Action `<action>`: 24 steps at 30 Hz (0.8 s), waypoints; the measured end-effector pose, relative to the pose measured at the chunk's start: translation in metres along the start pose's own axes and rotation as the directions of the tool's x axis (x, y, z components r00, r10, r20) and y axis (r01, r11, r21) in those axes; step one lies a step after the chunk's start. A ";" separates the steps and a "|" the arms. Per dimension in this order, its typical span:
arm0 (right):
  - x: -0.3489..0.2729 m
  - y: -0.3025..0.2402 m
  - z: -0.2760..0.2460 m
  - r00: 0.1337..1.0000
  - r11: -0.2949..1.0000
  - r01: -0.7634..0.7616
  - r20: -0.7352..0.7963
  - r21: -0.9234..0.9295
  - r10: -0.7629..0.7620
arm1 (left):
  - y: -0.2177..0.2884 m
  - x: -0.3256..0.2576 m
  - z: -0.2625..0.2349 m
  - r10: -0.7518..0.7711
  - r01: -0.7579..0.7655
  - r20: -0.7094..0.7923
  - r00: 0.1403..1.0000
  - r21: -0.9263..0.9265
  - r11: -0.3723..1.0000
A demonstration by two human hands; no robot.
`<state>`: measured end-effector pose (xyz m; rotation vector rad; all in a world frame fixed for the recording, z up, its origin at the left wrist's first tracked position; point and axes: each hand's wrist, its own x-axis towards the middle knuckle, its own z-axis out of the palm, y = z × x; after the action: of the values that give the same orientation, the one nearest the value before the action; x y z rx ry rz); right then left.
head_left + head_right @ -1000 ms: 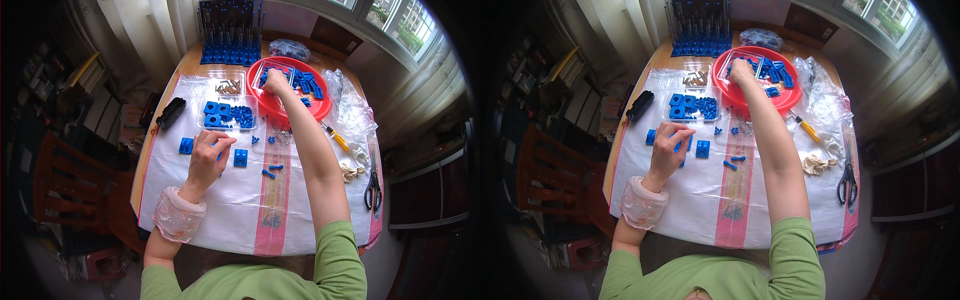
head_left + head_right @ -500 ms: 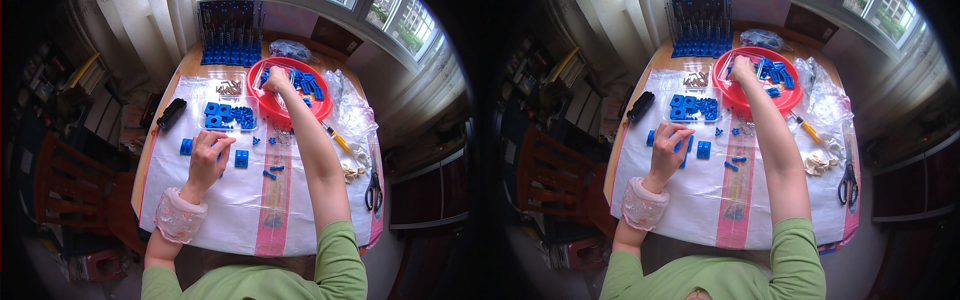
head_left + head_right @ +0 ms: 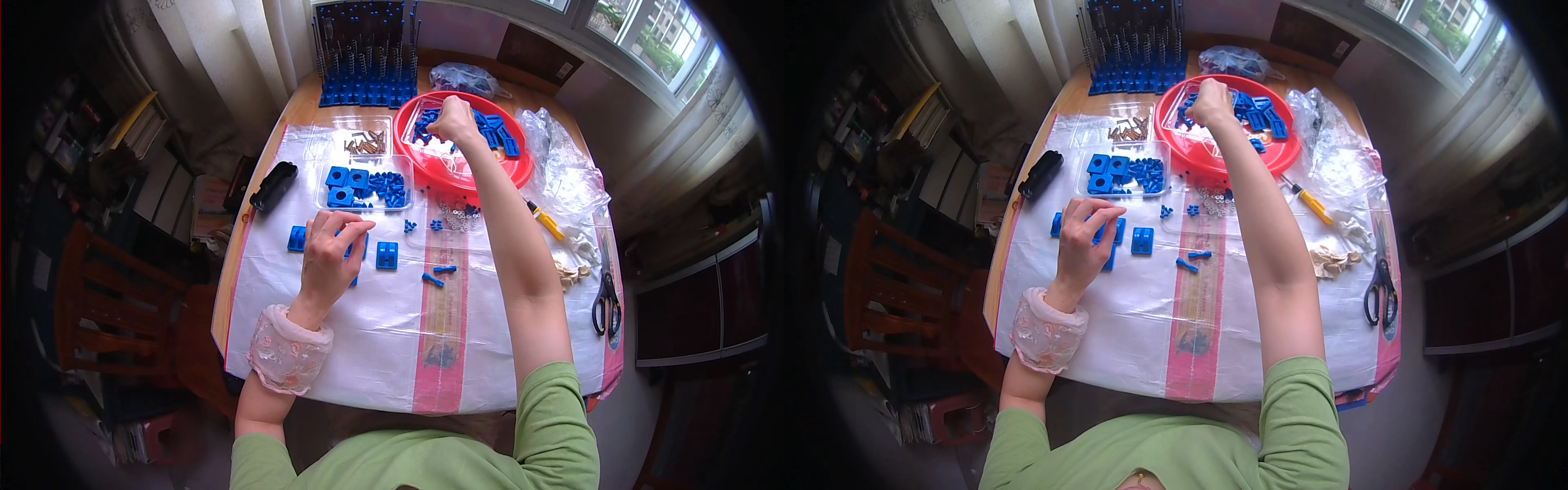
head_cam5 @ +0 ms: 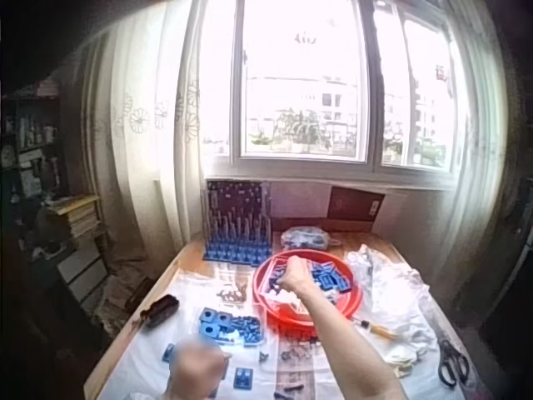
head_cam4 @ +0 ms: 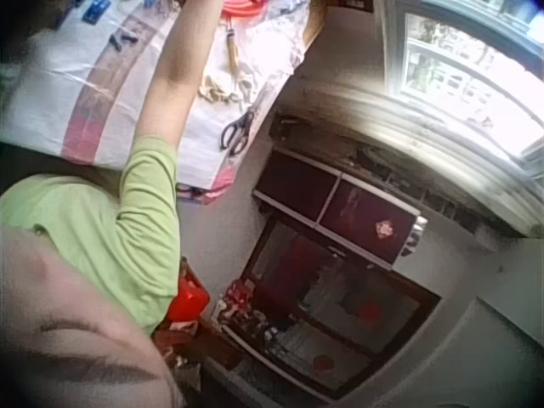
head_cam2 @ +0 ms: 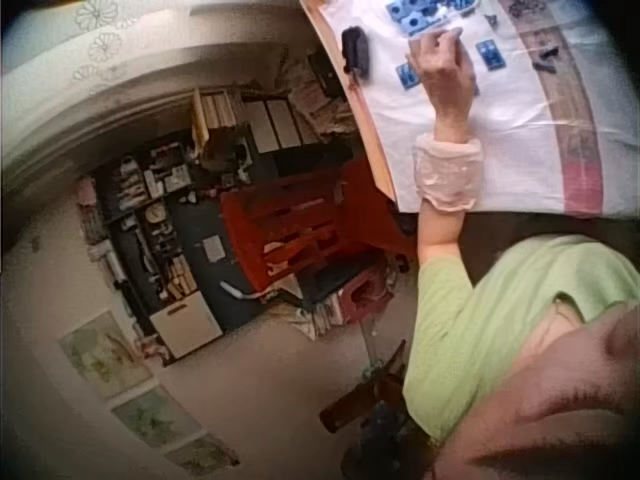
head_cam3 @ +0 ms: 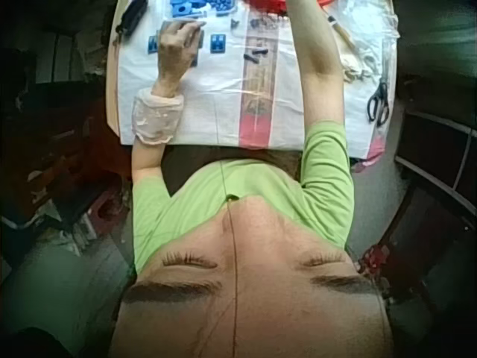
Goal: Assembling blue plastic components and securing them using a manual screwdriver.
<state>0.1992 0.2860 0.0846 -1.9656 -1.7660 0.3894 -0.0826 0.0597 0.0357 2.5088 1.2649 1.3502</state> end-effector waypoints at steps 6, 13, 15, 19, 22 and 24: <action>-0.076 -0.043 -0.021 0.941 0.949 0.310 -0.129 -0.051 -0.314 | -0.003 -0.005 -0.005 -0.005 0.005 0.010 1.000 0.030 1.000; -0.206 -0.018 -0.035 0.867 0.874 0.483 0.107 0.053 -0.486 | 0.004 -0.003 -0.001 0.057 -0.057 0.003 0.998 -0.006 0.998; -0.240 0.001 -0.036 0.849 0.879 0.472 0.233 0.065 -0.473 | 0.007 -0.002 -0.001 0.068 -0.068 0.005 0.998 -0.023 0.997; -0.269 0.023 -0.028 0.831 0.944 0.325 0.457 0.064 -0.317 | 0.004 -0.003 0.001 0.064 -0.064 0.024 0.998 -0.017 0.998; -0.275 0.036 -0.019 0.856 0.932 0.305 0.372 0.198 -0.359 | 0.004 -0.004 0.001 0.061 -0.061 0.026 0.998 -0.008 0.998; -0.282 0.037 -0.025 0.870 0.924 0.292 0.333 0.245 -0.363 | 0.003 -0.003 0.001 0.062 -0.062 0.022 0.998 -0.001 0.998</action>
<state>0.2059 0.0021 0.0591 -1.4880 -2.1639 0.8210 -0.0814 0.0559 0.0338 2.5759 1.1921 1.3309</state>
